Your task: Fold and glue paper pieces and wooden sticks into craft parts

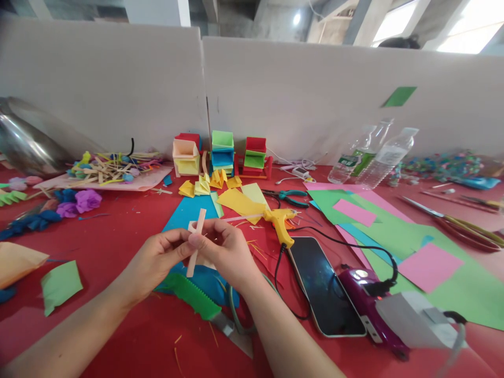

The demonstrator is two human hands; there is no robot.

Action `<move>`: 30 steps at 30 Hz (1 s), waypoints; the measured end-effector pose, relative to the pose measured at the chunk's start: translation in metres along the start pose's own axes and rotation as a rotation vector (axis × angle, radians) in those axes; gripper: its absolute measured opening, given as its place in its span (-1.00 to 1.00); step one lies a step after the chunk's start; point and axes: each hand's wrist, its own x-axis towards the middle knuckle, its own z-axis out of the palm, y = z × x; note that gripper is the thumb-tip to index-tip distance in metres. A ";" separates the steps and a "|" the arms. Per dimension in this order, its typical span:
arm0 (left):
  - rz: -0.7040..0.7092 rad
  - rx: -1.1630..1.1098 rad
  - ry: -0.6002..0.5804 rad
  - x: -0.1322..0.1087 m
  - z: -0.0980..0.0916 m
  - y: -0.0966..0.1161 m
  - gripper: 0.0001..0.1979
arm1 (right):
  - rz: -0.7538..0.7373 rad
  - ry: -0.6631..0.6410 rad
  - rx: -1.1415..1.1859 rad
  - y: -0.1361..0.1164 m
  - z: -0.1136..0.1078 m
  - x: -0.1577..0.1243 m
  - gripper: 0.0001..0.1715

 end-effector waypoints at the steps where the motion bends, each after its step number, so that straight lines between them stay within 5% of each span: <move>1: 0.006 -0.012 0.010 0.000 0.001 0.000 -0.78 | -0.008 0.012 0.003 0.000 0.000 0.000 -0.68; 6: 0.107 -0.058 0.188 0.002 0.000 -0.001 -0.83 | -0.041 -0.010 -0.037 0.006 0.004 0.000 -0.57; 9: 0.150 -0.127 0.258 0.003 -0.003 -0.005 -0.86 | -0.032 -0.068 -0.106 0.010 0.009 -0.001 -0.67; 21: 0.232 -0.128 0.303 0.007 -0.010 -0.005 -0.88 | -0.096 0.011 -0.449 -0.002 0.009 -0.004 -0.81; 30: 0.262 -0.158 0.270 0.006 -0.016 -0.003 -0.77 | -0.126 0.015 -0.477 -0.003 0.007 -0.004 -0.87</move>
